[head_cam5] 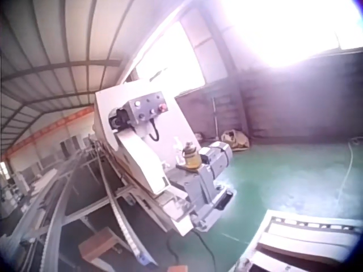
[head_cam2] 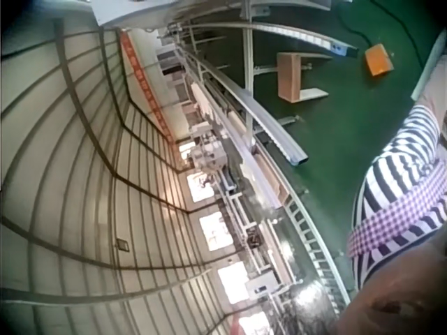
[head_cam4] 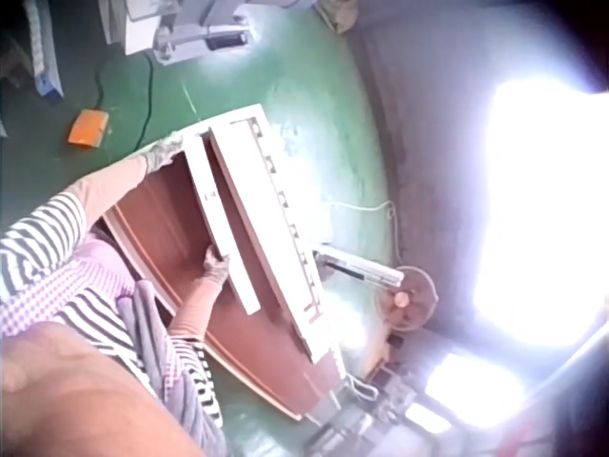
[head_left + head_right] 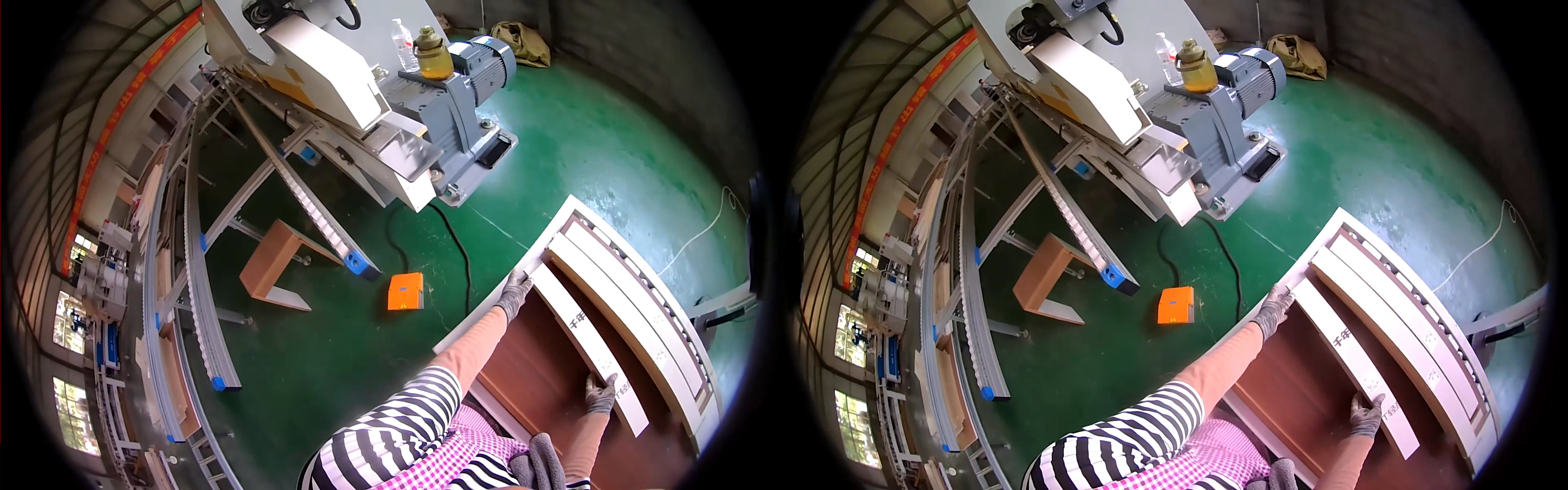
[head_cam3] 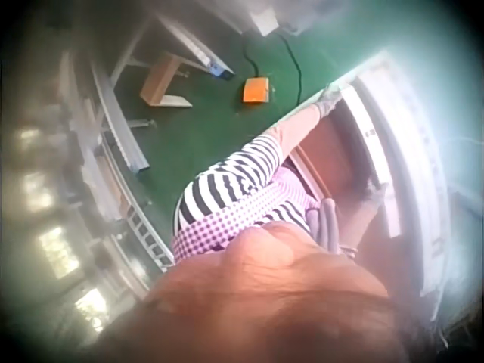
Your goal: The person collects processed wooden boards from the output of a machine one by one by hand and stacks them onto a table.
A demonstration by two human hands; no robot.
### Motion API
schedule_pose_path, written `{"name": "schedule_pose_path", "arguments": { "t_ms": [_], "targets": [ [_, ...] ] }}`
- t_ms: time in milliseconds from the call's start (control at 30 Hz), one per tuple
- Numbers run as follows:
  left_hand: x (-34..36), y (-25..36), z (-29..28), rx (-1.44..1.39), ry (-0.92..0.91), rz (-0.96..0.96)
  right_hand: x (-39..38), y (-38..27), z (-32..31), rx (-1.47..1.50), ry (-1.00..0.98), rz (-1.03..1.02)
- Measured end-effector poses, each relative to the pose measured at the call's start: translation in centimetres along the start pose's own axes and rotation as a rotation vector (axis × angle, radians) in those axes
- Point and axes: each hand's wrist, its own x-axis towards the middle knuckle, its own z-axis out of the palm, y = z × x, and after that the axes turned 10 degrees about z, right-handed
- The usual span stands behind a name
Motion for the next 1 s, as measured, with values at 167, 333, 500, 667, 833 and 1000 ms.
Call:
{"name": "schedule_pose_path", "arguments": {
  "t_ms": [167,333,500,667,833,1000],
  "targets": [
    [-9.1,1.4,7.7,0.564,-0.213,-0.148,-1.3,-7.3,-3.7,0.042,-0.002,-0.132],
    [-16.6,5.6,2.7,0.349,-0.314,-0.209,0.4,-8.9,-1.2,0.006,-0.027,-0.15],
    [-26.4,11.1,-6.9,0.097,-0.103,-0.039,1.3,-10.4,-0.3,-0.088,-0.075,-0.168],
    [-42.9,23.7,-20.1,-0.066,0.306,0.529,0.6,-7.9,0.3,-0.127,-0.034,-0.03],
    [-63.5,34.1,-32.2,0.186,0.749,1.361,1.4,-8.0,0.8,-0.29,-0.062,-0.081],
    [-86.6,42.7,-40.8,-0.094,0.846,1.312,4.3,-3.6,2.9,-0.327,-0.079,0.002]
  ]
}}
